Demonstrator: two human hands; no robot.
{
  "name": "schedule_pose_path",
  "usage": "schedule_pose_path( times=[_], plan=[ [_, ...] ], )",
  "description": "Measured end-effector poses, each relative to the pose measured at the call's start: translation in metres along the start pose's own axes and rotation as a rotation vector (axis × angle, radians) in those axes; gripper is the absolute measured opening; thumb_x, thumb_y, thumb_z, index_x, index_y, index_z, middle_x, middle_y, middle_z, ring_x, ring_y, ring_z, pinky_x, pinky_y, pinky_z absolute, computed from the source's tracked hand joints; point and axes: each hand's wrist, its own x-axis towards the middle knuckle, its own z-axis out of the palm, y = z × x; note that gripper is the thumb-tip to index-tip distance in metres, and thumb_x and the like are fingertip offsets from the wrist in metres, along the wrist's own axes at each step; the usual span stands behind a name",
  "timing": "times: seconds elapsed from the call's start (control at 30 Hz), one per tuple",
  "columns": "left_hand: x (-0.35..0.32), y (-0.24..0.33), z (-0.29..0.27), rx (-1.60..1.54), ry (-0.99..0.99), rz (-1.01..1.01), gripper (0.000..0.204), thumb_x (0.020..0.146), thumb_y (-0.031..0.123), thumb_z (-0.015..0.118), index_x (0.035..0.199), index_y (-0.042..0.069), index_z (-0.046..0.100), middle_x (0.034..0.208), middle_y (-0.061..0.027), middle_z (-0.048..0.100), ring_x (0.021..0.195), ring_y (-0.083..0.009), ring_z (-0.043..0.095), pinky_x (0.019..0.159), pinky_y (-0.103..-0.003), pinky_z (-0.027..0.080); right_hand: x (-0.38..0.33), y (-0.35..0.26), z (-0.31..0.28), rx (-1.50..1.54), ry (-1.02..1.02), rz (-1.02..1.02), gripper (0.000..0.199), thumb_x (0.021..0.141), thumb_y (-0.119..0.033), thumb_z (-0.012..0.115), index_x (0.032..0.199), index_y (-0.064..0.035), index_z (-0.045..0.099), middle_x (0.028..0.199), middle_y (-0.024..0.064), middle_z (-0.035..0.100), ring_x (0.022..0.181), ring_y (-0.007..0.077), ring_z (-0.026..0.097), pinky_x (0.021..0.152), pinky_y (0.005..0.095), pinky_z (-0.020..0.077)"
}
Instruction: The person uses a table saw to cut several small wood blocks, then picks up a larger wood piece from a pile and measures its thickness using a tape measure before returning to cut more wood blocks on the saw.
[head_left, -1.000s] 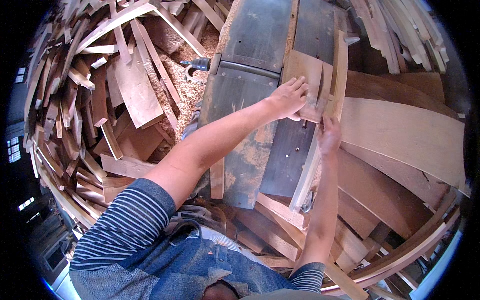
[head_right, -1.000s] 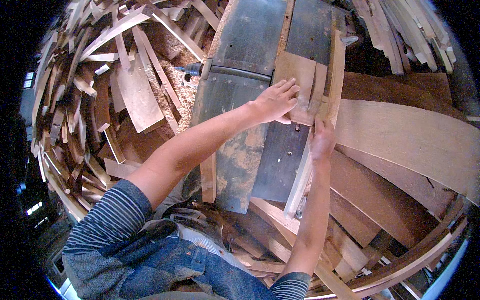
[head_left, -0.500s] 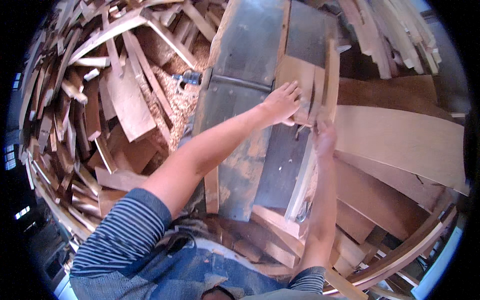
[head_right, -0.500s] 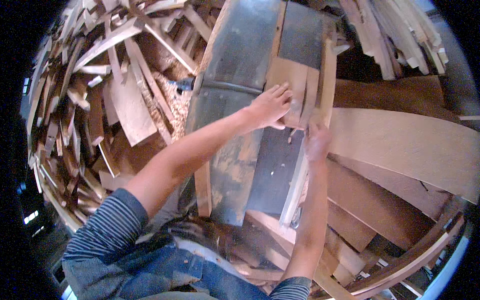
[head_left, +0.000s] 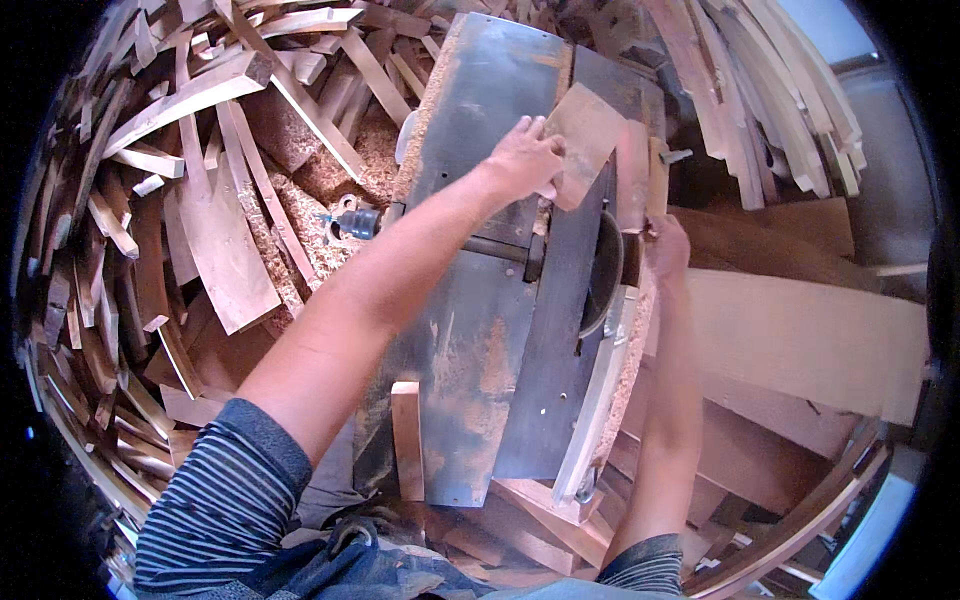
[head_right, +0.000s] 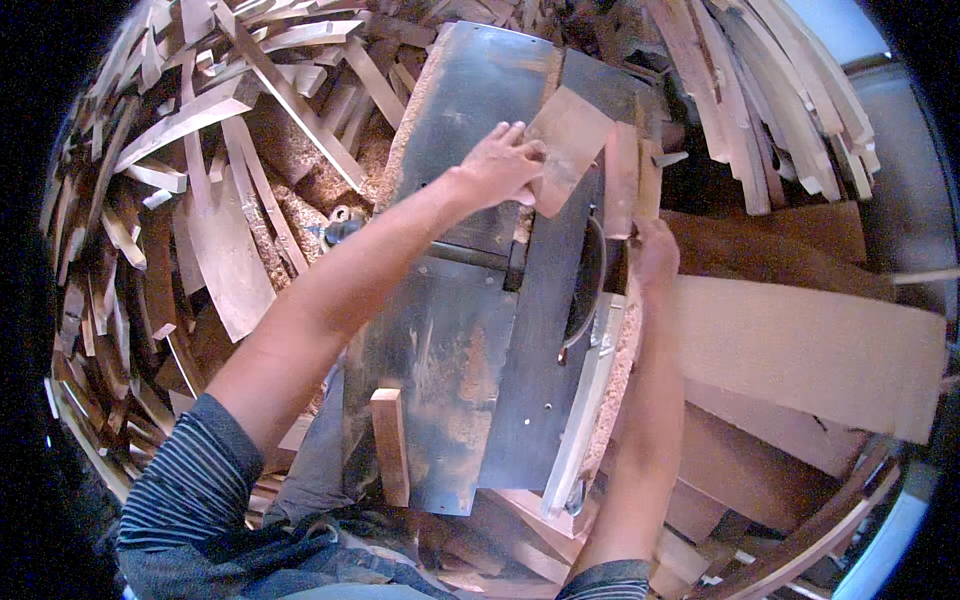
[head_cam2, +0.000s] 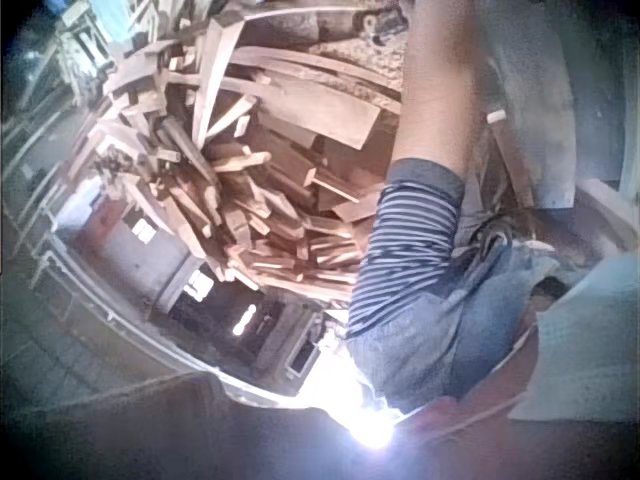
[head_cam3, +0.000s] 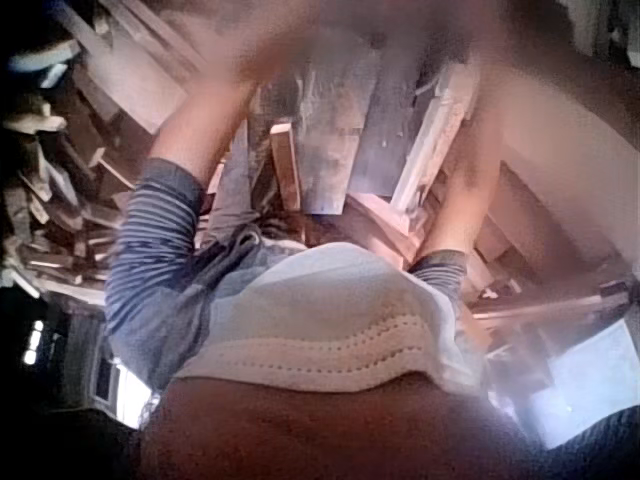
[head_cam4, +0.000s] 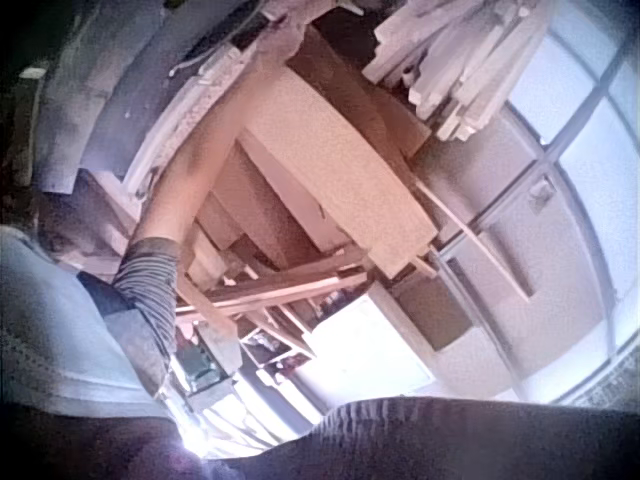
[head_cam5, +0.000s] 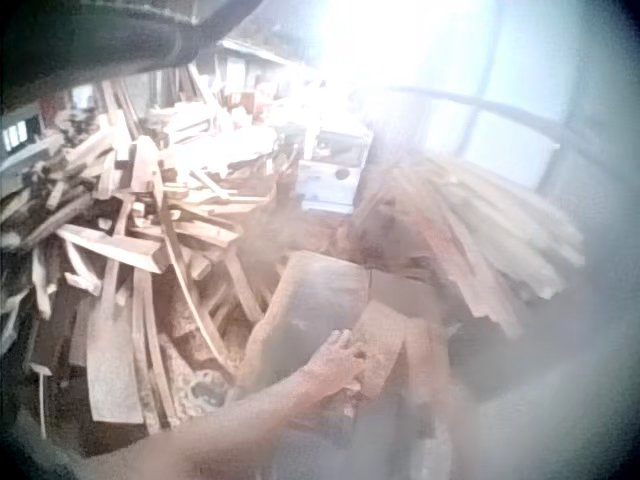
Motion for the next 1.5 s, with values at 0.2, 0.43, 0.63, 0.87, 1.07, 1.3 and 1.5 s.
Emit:
schedule_pose_path(
  times=[0.2,0.43,0.63,0.87,1.07,1.3,1.5],
  plan=[
    [0.005,-0.023,-0.011,-0.248,-0.07,-0.134,0.067,0.078,0.055,0.071,0.118,0.002,0.074,0.152,-0.0196,0.051,0.137,-0.0523,0.048,0.112,-0.054,0.043,0.074,0.013,-0.001,-0.18,-0.002,-0.019,0.036,0.093,-0.034,0.071,0.12,-0.0102,0.072,0.103,0.0222,0.072,0.096,0.0376,0.071,0.086,0.0464,0.0558],
    [0.016,0.022,-0.005,-0.127,0.053,-0.379,0.094,0.076,0.065,0.076,0.134,-0.007,0.062,0.157,-0.023,0.043,0.143,-0.0517,0.039,0.115,-0.055,0.038,0.094,-0.024,-0.025,-0.389,-0.131,0.151,0.054,0.087,-0.045,0.077,0.115,0.0005,0.073,0.102,0.0194,0.076,0.094,0.0352,0.074,0.083,0.0439,0.0564],
    [0.025,0.02,-0.003,-0.265,-0.001,-0.442,0.084,0.075,0.056,0.078,0.132,-0.005,0.063,0.15,-0.0215,0.049,0.142,-0.0488,0.042,0.111,-0.052,0.043,0.003,-0.043,-0.144,0.246,-0.033,0.606,0.046,0.091,-0.043,0.076,0.108,0.0001,0.076,0.085,0.0006,0.063,0.072,0.0103,0.053,0.062,0.0291,0.0425],
    [-0.036,-0.014,-0.058,-1.146,0.109,-0.422,0.066,0.081,0.047,0.078,0.122,-0.002,0.066,0.113,-0.0159,0.071,0.102,-0.0282,0.071,0.087,-0.04,0.056,-0.274,-0.142,-0.192,0.474,0.137,0.72,0.025,0.093,-0.013,0.075,0.115,0.0002,0.073,0.092,-0.0001,0.068,0.082,0.0072,0.06,0.071,0.0265,0.0513],
    [-0.18,0.07,-0.103,-1.771,0.013,-0.355,0.062,0.089,0.036,0.076,0.132,-0.004,0.057,0.116,-0.0117,0.065,0.102,-0.0199,0.07,0.085,-0.035,0.06,-0.444,-0.22,-0.047,0.728,-0.066,0.805,0.033,0.086,-0.013,0.08,0.115,0.0025,0.074,0.093,0.0023,0.072,0.082,0.0093,0.064,0.075,0.026,0.0527],
    [-0.289,0.198,-0.081,-1.733,0.028,-0.483,0.067,0.09,0.031,0.075,0.139,-0.007,0.05,0.121,-0.012,0.064,0.103,-0.0205,0.07,0.083,-0.037,0.062,-0.498,-0.28,0.064,0.49,0.082,0.336,0.046,0.093,-0.032,0.077,0.12,0.005,0.071,0.099,0.0189,0.073,0.088,0.0247,0.071,0.082,0.0413,0.0554],
    [-0.332,0.314,-0.05,-1.501,0.064,-0.55,0.07,0.082,0.035,0.086,0.132,-0.003,0.057,0.125,-0.0167,0.064,0.108,-0.025,0.067,0.089,-0.039,0.055,-0.523,-0.263,0.012,0.851,0.21,0.611,0.048,0.093,-0.027,0.076,0.13,0.0028,0.067,0.098,0.0144,0.072,0.091,0.0211,0.068,0.084,0.0366,0.0533]
  ],
)
